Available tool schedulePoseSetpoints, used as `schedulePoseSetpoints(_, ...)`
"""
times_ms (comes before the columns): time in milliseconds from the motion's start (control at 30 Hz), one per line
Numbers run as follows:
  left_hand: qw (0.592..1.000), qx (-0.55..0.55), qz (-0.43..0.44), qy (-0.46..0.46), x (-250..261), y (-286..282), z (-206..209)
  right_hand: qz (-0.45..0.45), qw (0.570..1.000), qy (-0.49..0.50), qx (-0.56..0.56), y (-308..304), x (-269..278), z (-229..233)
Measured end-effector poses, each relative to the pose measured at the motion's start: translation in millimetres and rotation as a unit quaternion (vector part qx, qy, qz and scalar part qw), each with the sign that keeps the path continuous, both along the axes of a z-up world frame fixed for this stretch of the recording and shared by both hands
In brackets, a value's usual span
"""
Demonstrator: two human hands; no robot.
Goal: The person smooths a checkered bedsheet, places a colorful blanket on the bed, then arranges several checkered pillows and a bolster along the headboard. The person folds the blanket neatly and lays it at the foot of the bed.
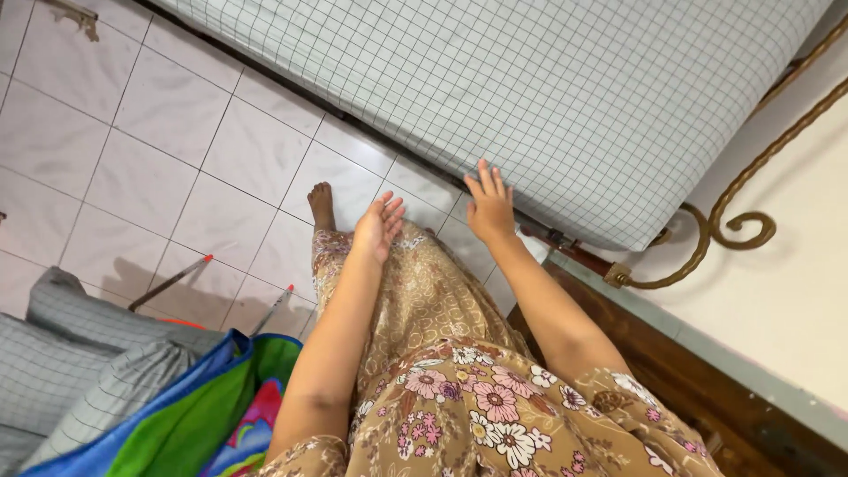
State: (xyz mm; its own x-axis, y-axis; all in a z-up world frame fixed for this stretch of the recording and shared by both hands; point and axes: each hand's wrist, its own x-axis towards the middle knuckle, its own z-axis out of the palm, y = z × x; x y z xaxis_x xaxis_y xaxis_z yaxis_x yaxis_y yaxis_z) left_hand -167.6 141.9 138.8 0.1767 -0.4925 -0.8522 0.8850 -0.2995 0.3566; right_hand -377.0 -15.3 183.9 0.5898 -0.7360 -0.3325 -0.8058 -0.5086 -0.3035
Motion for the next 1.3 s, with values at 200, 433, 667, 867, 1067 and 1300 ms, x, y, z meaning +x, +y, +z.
schedulePoseSetpoints(200,0.998,-0.016,0.061,-0.005,-23.4,5.2,27.4,-0.074,0.988,0.049,0.128,-19.8,-5.5,21.6)
schedulePoseSetpoints(433,0.983,-0.097,0.144,-0.058,1.7,51.4,128.8,-0.003,0.97,-0.192,0.149,-0.6,51.5,77.0)
schedulePoseSetpoints(667,0.933,-0.101,0.209,-0.274,24.0,178.7,203.4,0.099,0.928,-0.206,0.294,99.8,129.1,157.2)
schedulePoseSetpoints(867,0.86,-0.023,0.352,-0.369,-10.6,355.5,229.3,0.283,0.875,-0.205,0.335,238.2,186.3,193.5)
schedulePoseSetpoints(1067,0.585,0.445,0.374,-0.565,-54.0,549.6,245.8,0.468,0.785,-0.234,0.331,413.9,227.4,223.0)
schedulePoseSetpoints(1300,0.514,0.517,0.468,-0.5,-59.4,676.9,226.5,0.601,0.713,-0.32,0.17,591.5,307.8,238.4)
